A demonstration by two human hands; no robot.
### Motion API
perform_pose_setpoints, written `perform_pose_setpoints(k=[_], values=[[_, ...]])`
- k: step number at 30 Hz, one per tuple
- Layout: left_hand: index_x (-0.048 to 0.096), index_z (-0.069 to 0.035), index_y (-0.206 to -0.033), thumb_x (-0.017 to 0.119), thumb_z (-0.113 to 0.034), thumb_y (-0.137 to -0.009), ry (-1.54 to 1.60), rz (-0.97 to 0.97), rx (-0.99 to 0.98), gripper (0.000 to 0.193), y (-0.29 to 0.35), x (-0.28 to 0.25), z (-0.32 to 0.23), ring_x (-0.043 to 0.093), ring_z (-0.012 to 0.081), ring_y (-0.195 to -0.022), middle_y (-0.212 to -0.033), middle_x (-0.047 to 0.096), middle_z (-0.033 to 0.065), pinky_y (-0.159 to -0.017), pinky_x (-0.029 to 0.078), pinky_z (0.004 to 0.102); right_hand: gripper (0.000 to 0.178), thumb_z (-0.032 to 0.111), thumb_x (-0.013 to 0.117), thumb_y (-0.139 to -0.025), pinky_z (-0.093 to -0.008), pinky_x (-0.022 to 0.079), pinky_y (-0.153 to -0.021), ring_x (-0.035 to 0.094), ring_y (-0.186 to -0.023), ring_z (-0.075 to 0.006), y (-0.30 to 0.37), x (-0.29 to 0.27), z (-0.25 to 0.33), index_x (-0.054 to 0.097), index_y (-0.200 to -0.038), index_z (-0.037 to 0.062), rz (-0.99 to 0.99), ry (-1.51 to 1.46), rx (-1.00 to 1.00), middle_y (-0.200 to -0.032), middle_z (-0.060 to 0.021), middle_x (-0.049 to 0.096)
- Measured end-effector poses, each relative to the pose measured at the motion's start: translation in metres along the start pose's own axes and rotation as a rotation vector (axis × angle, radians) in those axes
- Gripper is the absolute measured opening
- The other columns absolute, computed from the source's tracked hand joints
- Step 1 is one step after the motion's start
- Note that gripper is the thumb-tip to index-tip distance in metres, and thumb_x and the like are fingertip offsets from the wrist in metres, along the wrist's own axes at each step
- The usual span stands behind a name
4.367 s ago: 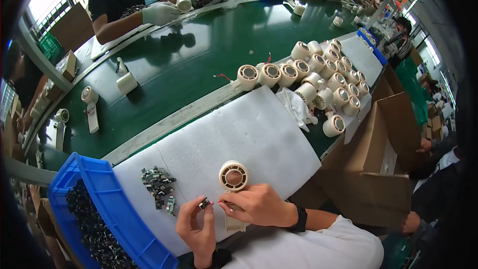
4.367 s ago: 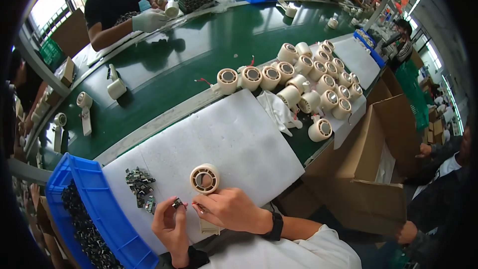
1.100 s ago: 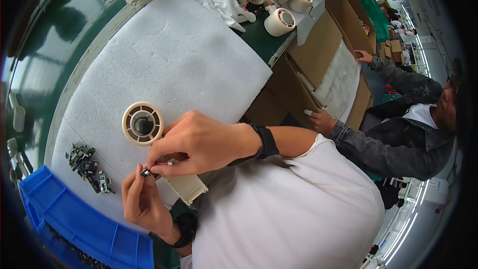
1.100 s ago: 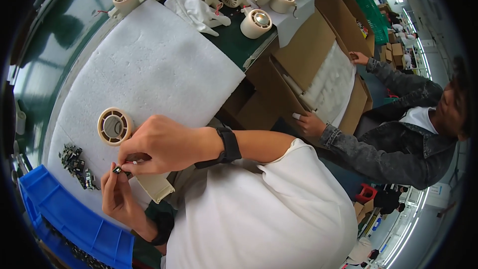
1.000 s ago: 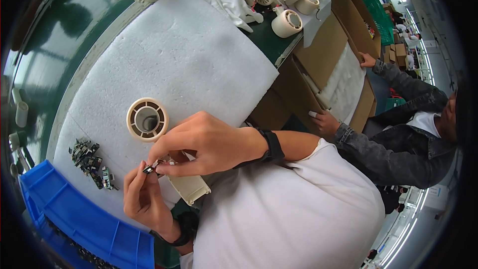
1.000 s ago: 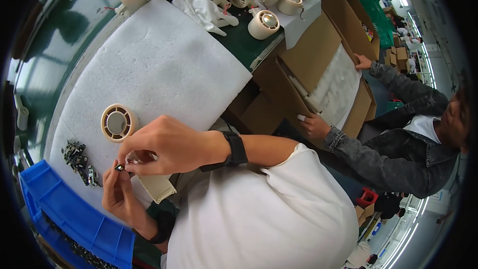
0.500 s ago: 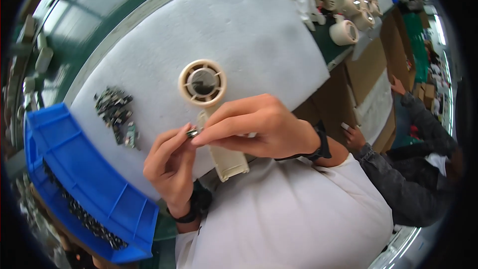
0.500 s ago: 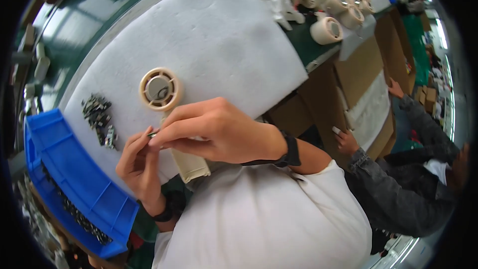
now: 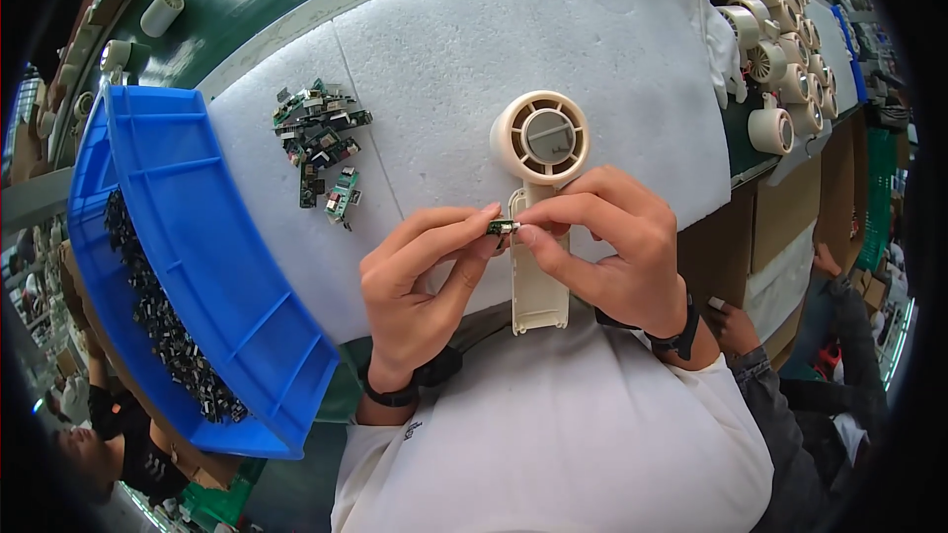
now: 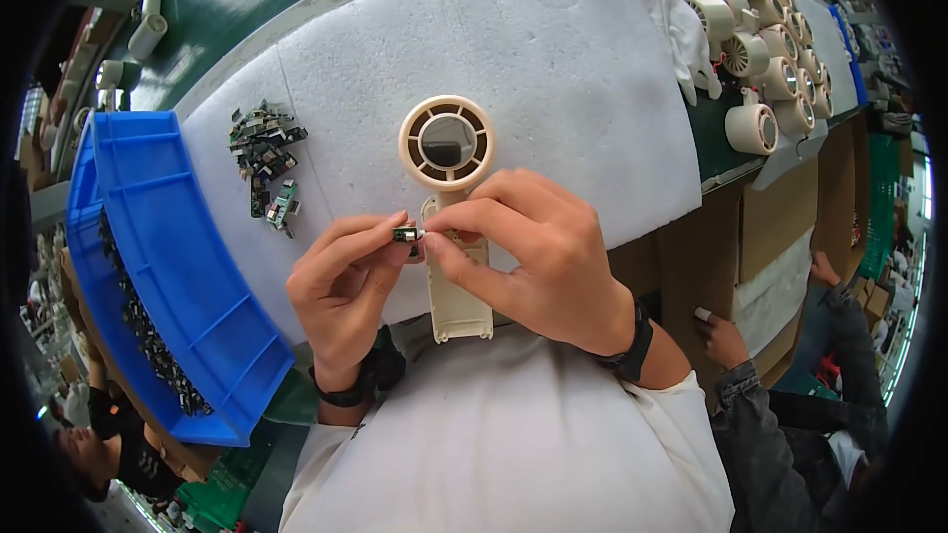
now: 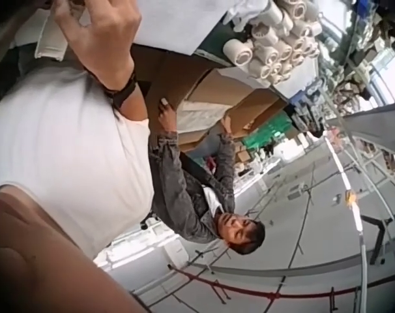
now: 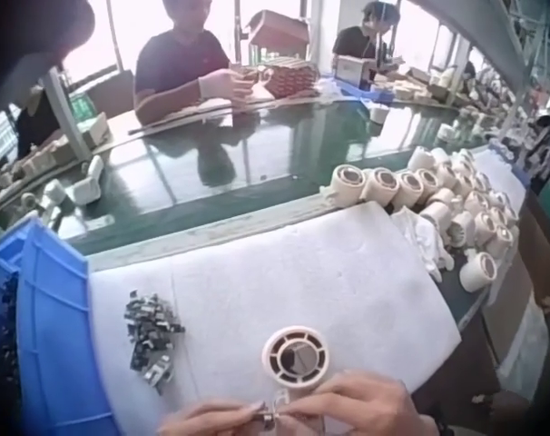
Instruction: The person picks up a circuit board and a fan housing, connects the wires from the housing to the board, and presses the board into the housing. They set the assembled fan aside and repeat the process with another set of components.
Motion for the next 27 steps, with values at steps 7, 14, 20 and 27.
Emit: perform_pose_setpoints(k=[7, 14, 20, 27], values=[[0.074, 0.000, -0.117, 0.071, 0.016, -0.083, -0.076, -0.010, 0.062, 0.038, 0.000, 0.004, 0.001, 0.072, 0.0199, -0.090, -0.105, 0.073, 0.0152, -0.078, 0.059, 0.0290, 0.017, 0.006, 0.084, -0.076, -0.0295, 0.049, -0.061, 0.062, -0.072, -0.0170, 0.000, -0.002, -0.002, 0.076, -0.091, 0.0064, -0.036, 0.138, -0.091, -0.081, -0.0032, 0.066], [0.074, 0.000, -0.115, 0.073, 0.016, -0.081, -0.087, -0.017, 0.086, 0.038, 0.002, 0.005, 0.002, 0.072, 0.0203, -0.088, -0.105, 0.073, 0.0157, -0.078, 0.059, 0.0296, 0.017, 0.006, 0.084, -0.076, -0.0305, 0.048, -0.061, 0.059, -0.072, -0.0184, 0.005, -0.001, -0.002, 0.075, -0.090, 0.0087, -0.048, 0.107, -0.122, -0.080, -0.0021, 0.066], [0.074, 0.000, -0.114, 0.072, 0.017, -0.081, -0.264, -0.039, 0.150, 0.037, 0.007, 0.007, -0.002, 0.072, 0.0231, -0.087, -0.103, 0.073, 0.0167, -0.077, 0.057, 0.0309, 0.015, 0.006, 0.082, -0.078, -0.0321, 0.049, -0.062, 0.059, -0.071, -0.0201, 0.006, 0.001, -0.006, 0.074, -0.091, 0.0082, -0.124, 0.063, -0.168, -0.080, -0.0021, 0.064], [0.071, 0.007, -0.115, 0.071, 0.016, -0.083, -0.737, -0.227, 0.352, 0.034, 0.027, 0.026, -0.007, 0.071, 0.0318, -0.091, -0.104, 0.071, 0.0225, -0.077, 0.059, 0.0366, 0.010, 0.010, 0.077, -0.082, -0.0340, 0.049, -0.062, 0.060, -0.071, -0.0236, 0.022, 0.016, -0.007, 0.070, -0.088, 0.0049, -0.194, -0.248, 0.091, -0.079, -0.0058, 0.063]])
Point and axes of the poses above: each hand's wrist, its own y-axis away from the middle knuckle, its own x-axis out of the palm, z = x × y, the point moved 4 cm from there along -y, towards the middle knuckle
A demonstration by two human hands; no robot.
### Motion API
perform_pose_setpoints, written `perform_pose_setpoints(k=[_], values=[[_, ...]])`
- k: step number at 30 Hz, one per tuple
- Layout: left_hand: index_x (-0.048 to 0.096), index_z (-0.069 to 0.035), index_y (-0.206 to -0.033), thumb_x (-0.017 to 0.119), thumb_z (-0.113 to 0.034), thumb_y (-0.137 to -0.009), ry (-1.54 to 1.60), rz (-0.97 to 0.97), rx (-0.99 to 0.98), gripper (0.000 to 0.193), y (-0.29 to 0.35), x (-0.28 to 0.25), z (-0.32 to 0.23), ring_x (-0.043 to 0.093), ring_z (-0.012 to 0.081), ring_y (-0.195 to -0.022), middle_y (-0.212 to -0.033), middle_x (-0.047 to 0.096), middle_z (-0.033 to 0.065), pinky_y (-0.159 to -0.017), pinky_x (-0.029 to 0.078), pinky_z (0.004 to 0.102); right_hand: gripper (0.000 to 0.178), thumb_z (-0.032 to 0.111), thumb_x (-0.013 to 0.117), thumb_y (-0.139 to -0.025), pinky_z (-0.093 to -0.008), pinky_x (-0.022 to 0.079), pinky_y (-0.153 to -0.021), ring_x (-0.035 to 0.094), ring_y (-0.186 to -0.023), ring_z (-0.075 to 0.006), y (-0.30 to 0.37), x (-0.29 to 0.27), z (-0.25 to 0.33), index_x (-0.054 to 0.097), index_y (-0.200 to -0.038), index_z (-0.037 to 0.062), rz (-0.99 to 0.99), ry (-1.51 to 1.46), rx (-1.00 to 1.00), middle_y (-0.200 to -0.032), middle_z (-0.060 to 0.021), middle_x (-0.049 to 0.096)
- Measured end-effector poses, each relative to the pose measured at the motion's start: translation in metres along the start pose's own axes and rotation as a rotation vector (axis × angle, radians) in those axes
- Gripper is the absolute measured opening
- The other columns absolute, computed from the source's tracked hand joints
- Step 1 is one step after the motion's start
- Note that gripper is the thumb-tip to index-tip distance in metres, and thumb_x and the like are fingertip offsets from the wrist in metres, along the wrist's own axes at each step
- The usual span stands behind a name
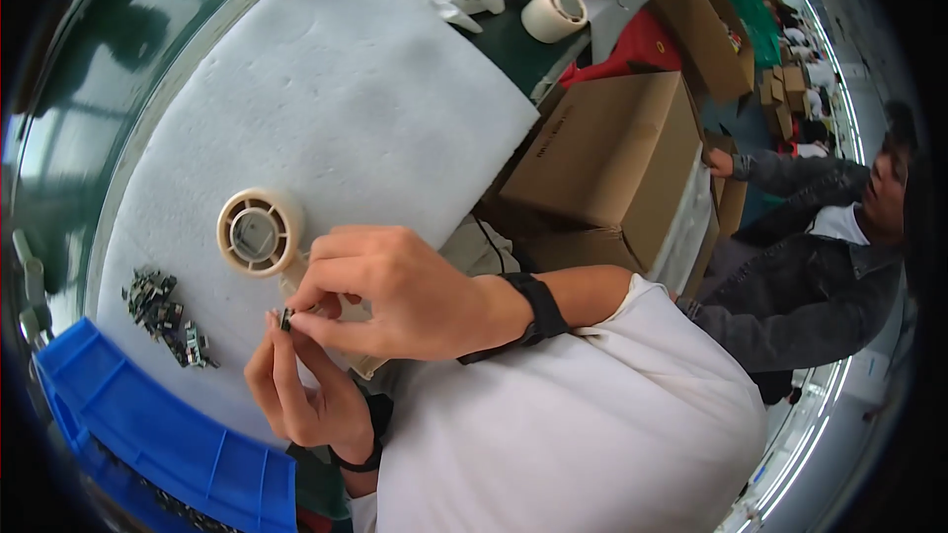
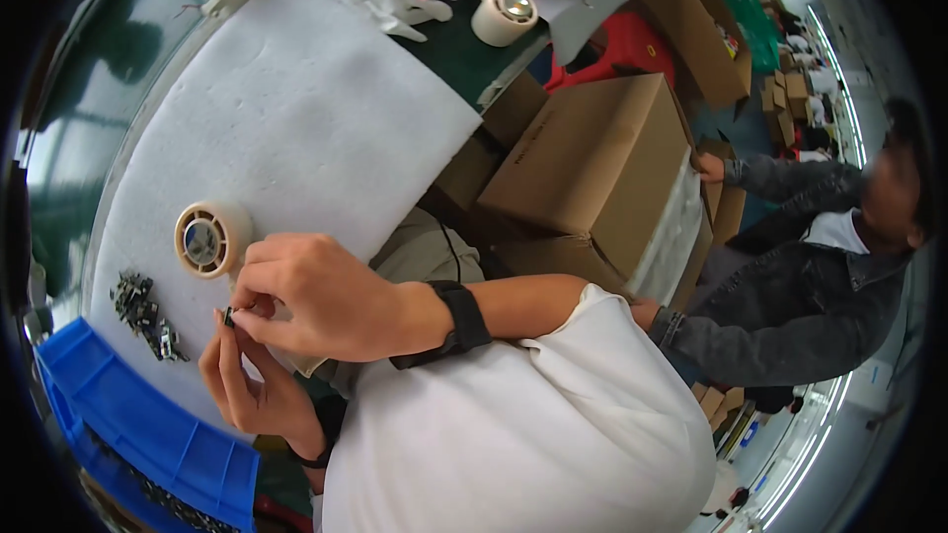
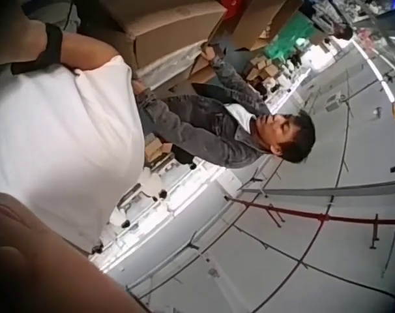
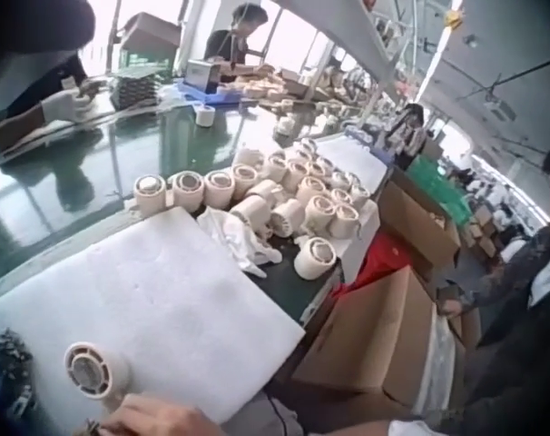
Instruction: The person picks up a circuit board and a fan housing, connects the wires from the housing to the board, and presses the board into the housing. They set the assembled fan aside and repeat the process with another set of components.
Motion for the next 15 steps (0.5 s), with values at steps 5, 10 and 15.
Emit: perform_pose_setpoints(k=[5, 10, 15], values=[[0.068, 0.010, -0.118, 0.070, 0.014, -0.086, -0.111, -0.060, 0.114, 0.033, 0.001, 0.006, -0.012, 0.070, 0.0353, -0.092, -0.106, 0.069, 0.0274, -0.076, 0.061, 0.0403, 0.010, 0.011, 0.074, -0.084, -0.0359, 0.050, -0.063, 0.062, -0.071, -0.0248, 0.010, 0.008, 0.002, 0.070, -0.089, 0.0042, -0.099, -0.024, 0.062, -0.080, -0.0066, 0.063], [0.068, 0.010, -0.120, 0.068, 0.013, -0.089, -0.112, -0.102, 0.123, 0.031, 0.000, 0.011, -0.016, 0.070, 0.0336, -0.091, -0.108, 0.068, 0.0261, -0.076, 0.060, 0.0394, 0.010, 0.013, 0.073, -0.086, -0.0373, 0.051, -0.067, 0.064, -0.076, -0.0259, 0.008, 0.012, -0.001, 0.070, -0.089, 0.0047, -0.164, 0.146, -0.082, -0.082, -0.0066, 0.065], [0.068, 0.009, -0.121, 0.065, 0.011, -0.093, -0.126, 0.014, 0.004, 0.028, 0.001, 0.004, 0.002, 0.069, 0.0282, -0.090, -0.109, 0.068, 0.0224, -0.074, 0.060, 0.0355, 0.015, 0.014, 0.075, -0.088, -0.0339, 0.054, -0.081, 0.068, -0.091, -0.0229, 0.042, -0.118, -0.022, 0.074, -0.101, 0.0075, -0.522, 0.653, -0.016, -0.100, -0.0081, 0.072]])
Point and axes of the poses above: each hand's wrist, its own y-axis away from the middle knuckle, its own x-axis out of the palm, z = x × y, the point moved 4 cm from there along -y, towards the middle knuckle
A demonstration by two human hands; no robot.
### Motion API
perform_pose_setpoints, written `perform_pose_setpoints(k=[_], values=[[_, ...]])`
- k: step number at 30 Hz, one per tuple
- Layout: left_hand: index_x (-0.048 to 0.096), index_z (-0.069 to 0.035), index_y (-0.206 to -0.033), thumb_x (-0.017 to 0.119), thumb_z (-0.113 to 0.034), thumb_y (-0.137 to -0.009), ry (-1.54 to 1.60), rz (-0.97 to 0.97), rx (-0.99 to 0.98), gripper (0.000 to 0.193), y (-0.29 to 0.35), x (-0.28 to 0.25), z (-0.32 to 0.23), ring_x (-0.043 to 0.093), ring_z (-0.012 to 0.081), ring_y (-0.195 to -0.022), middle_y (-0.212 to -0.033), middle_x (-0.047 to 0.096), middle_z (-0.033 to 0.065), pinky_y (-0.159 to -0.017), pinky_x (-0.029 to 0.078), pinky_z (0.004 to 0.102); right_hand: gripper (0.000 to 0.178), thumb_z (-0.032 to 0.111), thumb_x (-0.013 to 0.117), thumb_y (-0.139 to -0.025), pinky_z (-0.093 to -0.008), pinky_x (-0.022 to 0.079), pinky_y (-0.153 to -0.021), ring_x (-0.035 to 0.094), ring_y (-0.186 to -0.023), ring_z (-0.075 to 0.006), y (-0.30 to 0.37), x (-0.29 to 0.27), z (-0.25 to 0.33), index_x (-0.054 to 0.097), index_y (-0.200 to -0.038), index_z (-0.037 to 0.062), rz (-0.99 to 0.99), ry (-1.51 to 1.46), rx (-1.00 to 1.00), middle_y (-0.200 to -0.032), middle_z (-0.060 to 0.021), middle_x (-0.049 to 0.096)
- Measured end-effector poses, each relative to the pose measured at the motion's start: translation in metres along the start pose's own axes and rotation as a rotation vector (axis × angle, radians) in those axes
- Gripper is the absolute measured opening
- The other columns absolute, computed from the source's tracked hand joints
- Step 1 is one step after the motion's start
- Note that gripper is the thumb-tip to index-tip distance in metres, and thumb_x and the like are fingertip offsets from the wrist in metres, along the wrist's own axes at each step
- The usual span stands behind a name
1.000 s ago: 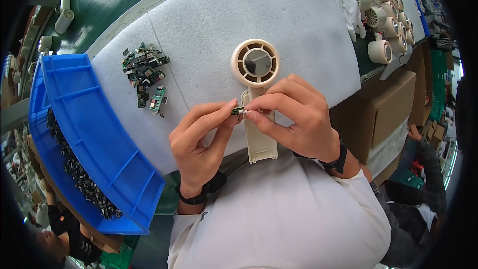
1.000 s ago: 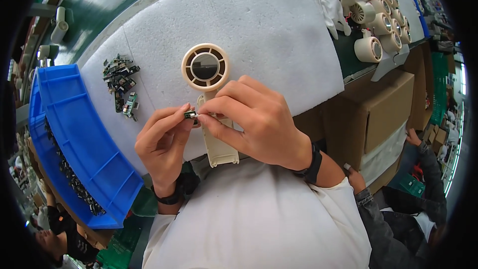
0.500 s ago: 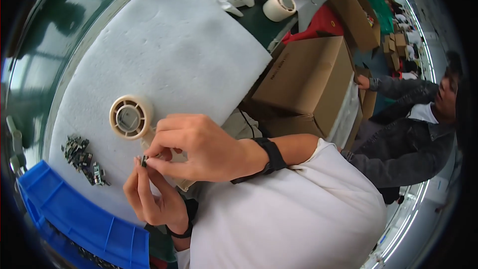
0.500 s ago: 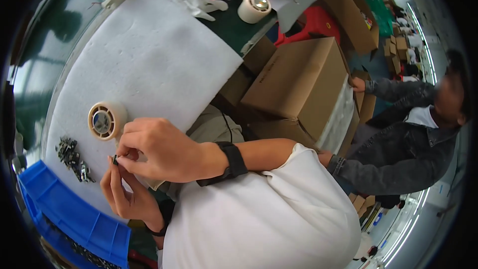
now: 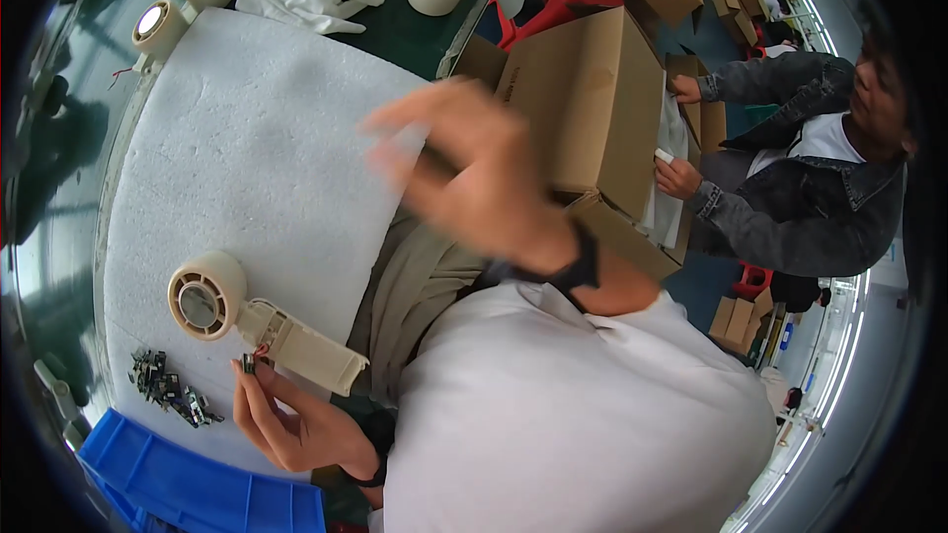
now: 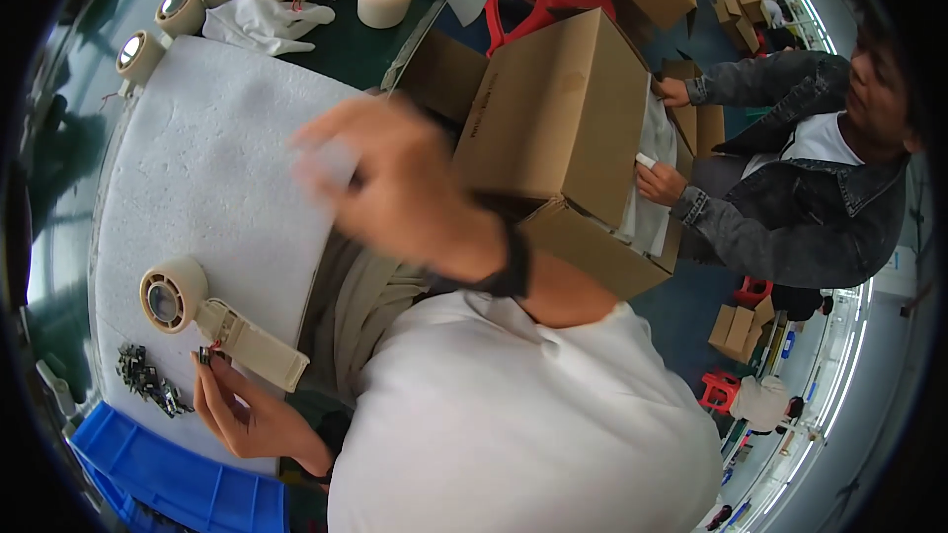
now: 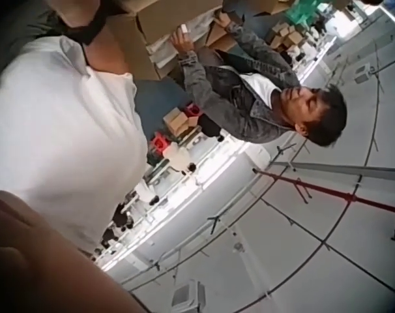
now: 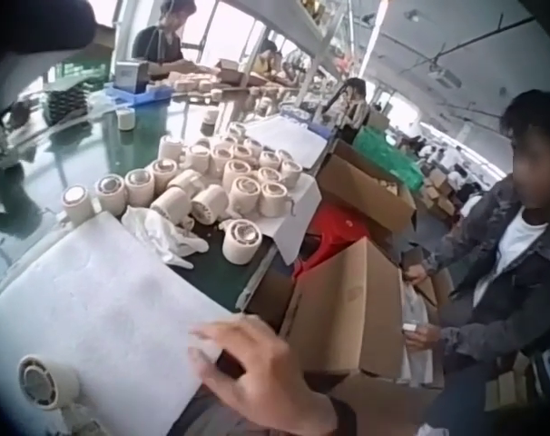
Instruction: The person picks up a circuit board and a fan housing, connects the wires from the housing to the board, and presses the board into the housing. They set the assembled fan aside and repeat the process with another set of components.
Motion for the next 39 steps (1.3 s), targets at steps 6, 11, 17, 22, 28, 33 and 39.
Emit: perform_pose_setpoints(k=[6, 11, 17, 22, 28, 33, 39], values=[[0.069, 0.007, -0.122, 0.064, 0.006, -0.097, 0.100, 0.028, -0.106, 0.025, -0.008, 0.001, -0.002, 0.069, 0.0233, -0.090, -0.108, 0.068, 0.0188, -0.074, 0.059, 0.0325, 0.082, 0.068, 0.057, -0.092, -0.0432, 0.039, -0.110, 0.046, -0.137, -0.0374, 0.214, -0.236, -0.186, 0.053, -0.142, 0.0029, -0.319, 1.137, 1.148, -0.148, -0.0249, 0.047], [0.071, 0.003, -0.122, 0.066, -0.003, -0.099, 0.176, 0.001, -0.055, 0.025, -0.009, 0.001, 0.003, 0.070, 0.0188, -0.091, -0.110, 0.069, 0.0130, -0.073, 0.058, 0.0286, 0.100, 0.082, 0.050, -0.085, -0.0473, 0.041, -0.109, 0.051, -0.133, -0.0400, 0.217, -0.268, -0.150, 0.049, -0.146, 0.0029, -0.511, 1.685, 1.121, -0.144, -0.0272, 0.053], [0.069, 0.007, -0.122, 0.065, 0.005, -0.097, 0.139, 0.003, -0.106, 0.026, -0.012, -0.001, 0.002, 0.068, 0.0218, -0.087, -0.107, 0.067, 0.0174, -0.073, 0.059, 0.0320, 0.074, 0.059, 0.064, -0.092, -0.0478, 0.054, -0.088, 0.070, -0.102, -0.0434, 0.099, -0.290, -0.054, 0.052, -0.141, 0.0048, -0.092, 0.974, 1.056, -0.104, -0.0288, 0.072], [0.069, 0.006, -0.123, 0.065, 0.006, -0.096, 0.182, 0.037, -0.128, 0.027, -0.009, 0.005, 0.000, 0.068, 0.0216, -0.088, -0.105, 0.066, 0.0167, -0.073, 0.060, 0.0327, 0.066, 0.044, 0.063, -0.098, -0.0491, 0.053, -0.091, 0.067, -0.103, -0.0468, 0.047, -0.146, -0.016, 0.049, -0.139, -0.0050, -0.009, 0.865, 0.891, -0.107, -0.0305, 0.070], [0.069, 0.006, -0.122, 0.064, 0.008, -0.096, 0.205, 0.015, -0.123, 0.027, -0.007, 0.003, 0.005, 0.069, 0.0230, -0.089, -0.105, 0.066, 0.0170, -0.071, 0.061, 0.0326, 0.080, 0.048, 0.062, -0.093, -0.0517, 0.034, -0.115, 0.043, -0.137, -0.0460, 0.158, -0.016, -0.165, 0.044, -0.147, -0.0083, 0.607, 1.431, 0.369, -0.147, -0.0317, 0.047], [0.069, 0.006, -0.122, 0.064, 0.009, -0.095, 0.258, -0.004, -0.105, 0.028, -0.006, 0.000, 0.007, 0.070, 0.0238, -0.089, -0.106, 0.067, 0.0176, -0.071, 0.061, 0.0326, 0.084, 0.054, 0.064, -0.088, -0.0536, 0.028, -0.119, 0.040, -0.140, -0.0453, 0.206, -0.003, -0.197, 0.050, -0.144, -0.0068, 0.996, 1.455, 0.404, -0.150, -0.0302, 0.045], [0.071, 0.000, -0.124, 0.064, 0.002, -0.098, 0.284, -0.018, -0.124, 0.027, -0.006, -0.005, 0.008, 0.071, 0.0182, -0.089, -0.108, 0.069, 0.0108, -0.075, 0.057, 0.0298, 0.079, 0.054, 0.060, -0.090, -0.0565, 0.028, -0.117, 0.039, -0.141, -0.0483, 0.176, 0.022, -0.200, 0.054, -0.142, -0.0040, 0.957, 1.398, 0.356, -0.151, -0.0292, 0.045]])
Point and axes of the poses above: each hand's wrist, its own y-axis away from the middle knuckle, its own x-axis out of the palm, z = x × y, the point moved 4 cm from there along -y, towards the middle knuckle
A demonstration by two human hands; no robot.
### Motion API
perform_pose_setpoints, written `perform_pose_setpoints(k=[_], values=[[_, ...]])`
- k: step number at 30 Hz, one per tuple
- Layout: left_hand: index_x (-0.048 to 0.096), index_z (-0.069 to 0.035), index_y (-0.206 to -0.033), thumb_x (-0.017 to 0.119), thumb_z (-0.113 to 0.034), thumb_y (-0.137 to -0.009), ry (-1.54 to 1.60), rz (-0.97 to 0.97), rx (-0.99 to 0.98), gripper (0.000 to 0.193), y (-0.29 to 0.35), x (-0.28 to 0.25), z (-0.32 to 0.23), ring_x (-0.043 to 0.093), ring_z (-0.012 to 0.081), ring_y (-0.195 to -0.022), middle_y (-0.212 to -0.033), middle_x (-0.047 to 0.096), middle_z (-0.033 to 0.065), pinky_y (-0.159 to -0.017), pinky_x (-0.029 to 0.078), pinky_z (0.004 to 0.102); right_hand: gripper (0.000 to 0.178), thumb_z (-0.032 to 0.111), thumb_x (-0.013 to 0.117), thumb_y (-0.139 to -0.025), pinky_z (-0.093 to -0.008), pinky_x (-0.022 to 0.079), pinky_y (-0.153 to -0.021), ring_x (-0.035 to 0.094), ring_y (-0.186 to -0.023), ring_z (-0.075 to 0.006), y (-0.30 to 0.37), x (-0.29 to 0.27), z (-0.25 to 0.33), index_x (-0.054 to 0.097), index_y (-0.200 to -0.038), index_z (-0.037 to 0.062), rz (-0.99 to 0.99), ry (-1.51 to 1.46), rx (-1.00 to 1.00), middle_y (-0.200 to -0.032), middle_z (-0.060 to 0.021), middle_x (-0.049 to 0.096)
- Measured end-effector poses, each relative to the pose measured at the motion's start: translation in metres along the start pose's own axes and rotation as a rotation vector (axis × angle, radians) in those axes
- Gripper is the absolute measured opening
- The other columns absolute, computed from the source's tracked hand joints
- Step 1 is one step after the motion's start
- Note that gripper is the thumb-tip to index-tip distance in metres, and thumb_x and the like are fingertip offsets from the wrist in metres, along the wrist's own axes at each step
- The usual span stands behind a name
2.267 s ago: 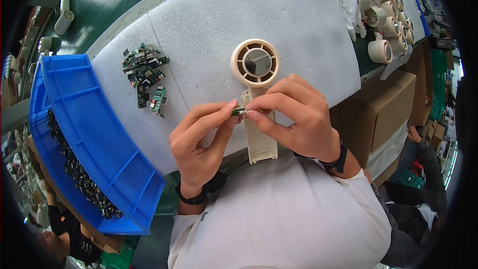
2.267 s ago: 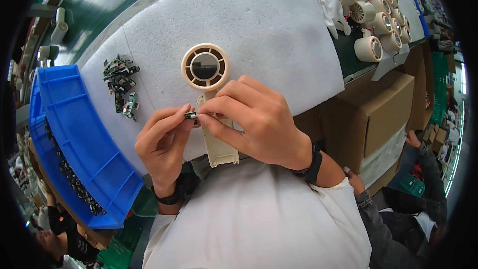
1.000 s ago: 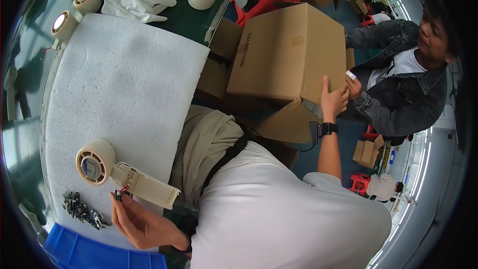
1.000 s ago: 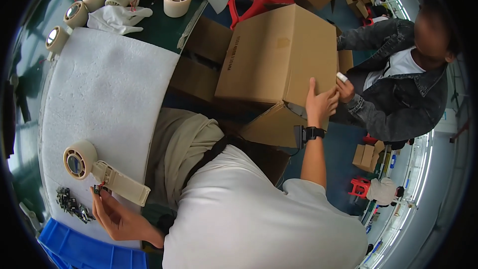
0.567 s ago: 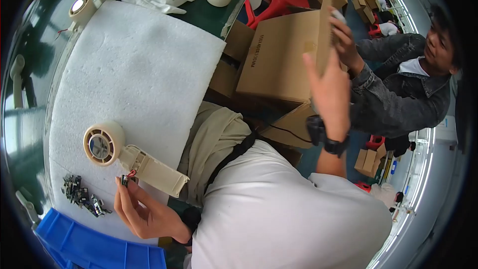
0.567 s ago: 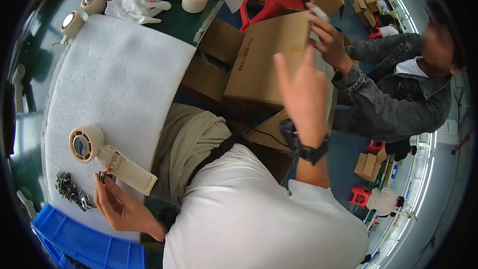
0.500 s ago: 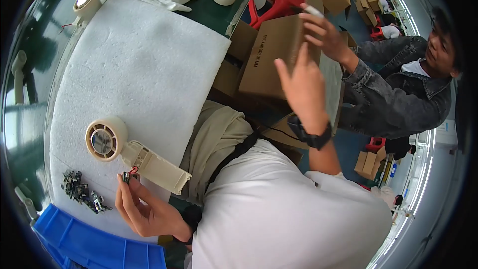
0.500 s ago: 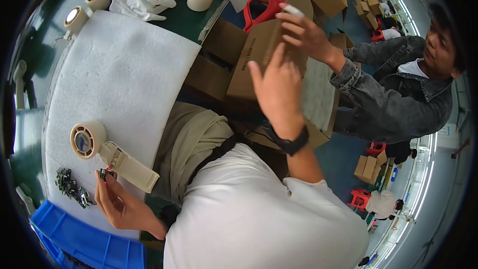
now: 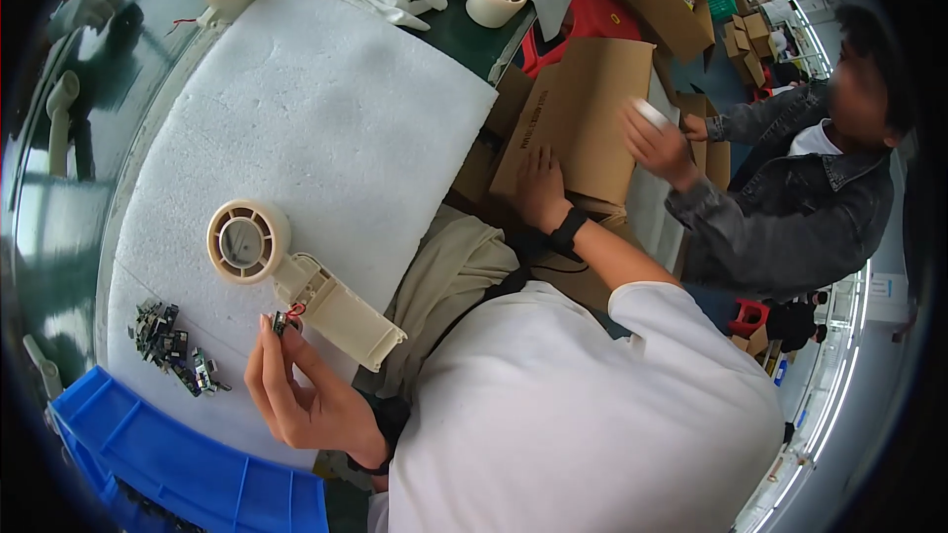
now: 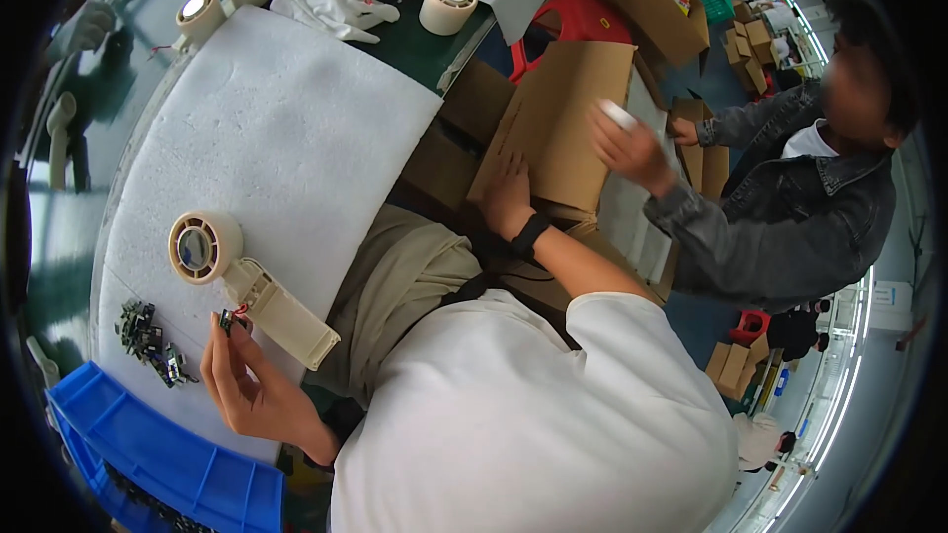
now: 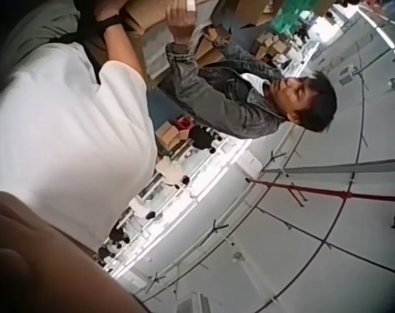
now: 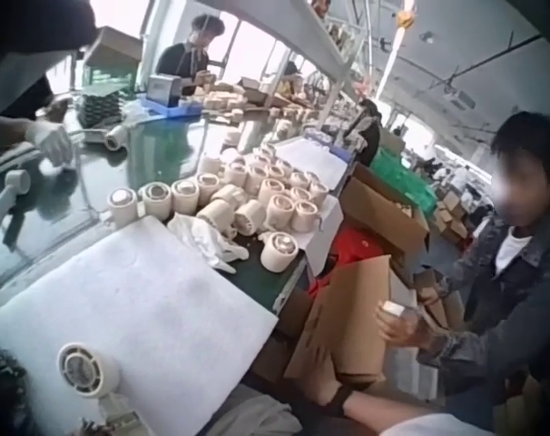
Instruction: The person picks up a circuit board and a fan housing, connects the wires from the housing to the board, and presses the board into the housing. They set the assembled fan aside and repeat the process with another set of components.
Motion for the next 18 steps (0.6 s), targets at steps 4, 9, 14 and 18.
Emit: perform_pose_setpoints(k=[4, 9, 14, 18], values=[[0.071, 0.000, -0.125, 0.064, 0.001, -0.098, -0.032, 0.063, -0.040, 0.027, 0.000, 0.000, -0.002, 0.072, 0.0188, -0.091, -0.108, 0.069, 0.0110, -0.076, 0.057, 0.0299, 0.060, 0.043, 0.056, -0.095, -0.0609, 0.031, -0.113, 0.040, -0.140, -0.0491, -0.008, -0.014, 0.003, 0.063, -0.135, -0.0007, 0.090, -0.007, -0.016, -0.148, -0.0287, 0.049], [0.069, 0.005, -0.124, 0.063, 0.006, -0.097, 0.033, 0.044, -0.020, 0.027, 0.000, 0.002, -0.004, 0.069, 0.0225, -0.090, -0.106, 0.067, 0.0162, -0.071, 0.059, 0.0306, 0.050, 0.035, 0.055, -0.094, -0.0652, 0.034, -0.108, 0.052, -0.129, -0.0497, -0.013, -0.014, 0.015, 0.068, -0.130, 0.0031, 0.145, 0.091, -0.091, -0.137, -0.0261, 0.060], [0.069, 0.004, -0.124, 0.063, 0.006, -0.097, 0.041, 0.059, -0.054, 0.028, -0.004, 0.009, -0.007, 0.069, 0.0219, -0.092, -0.107, 0.067, 0.0155, -0.070, 0.057, 0.0297, 0.046, 0.032, 0.052, -0.096, -0.0701, 0.036, -0.101, 0.059, -0.122, -0.0470, -0.022, -0.006, 0.010, 0.069, -0.130, 0.0065, 0.260, 0.117, -0.221, -0.131, -0.0227, 0.065], [0.070, 0.003, -0.124, 0.065, 0.004, -0.096, 0.028, 0.040, -0.075, 0.028, -0.006, 0.010, -0.002, 0.071, 0.0205, -0.090, -0.106, 0.068, 0.0136, -0.074, 0.057, 0.0295, 0.046, 0.031, 0.052, -0.095, -0.0623, 0.044, -0.097, 0.063, -0.118, -0.0399, -0.025, -0.041, 0.006, 0.069, -0.131, 0.0070, 0.303, 0.153, -0.313, -0.127, -0.0210, 0.068]])
Point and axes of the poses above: each hand's wrist, its own y-axis away from the middle knuckle, its own x-axis out of the palm, z = x × y, the point moved 4 cm from there along -y, towards the middle knuckle
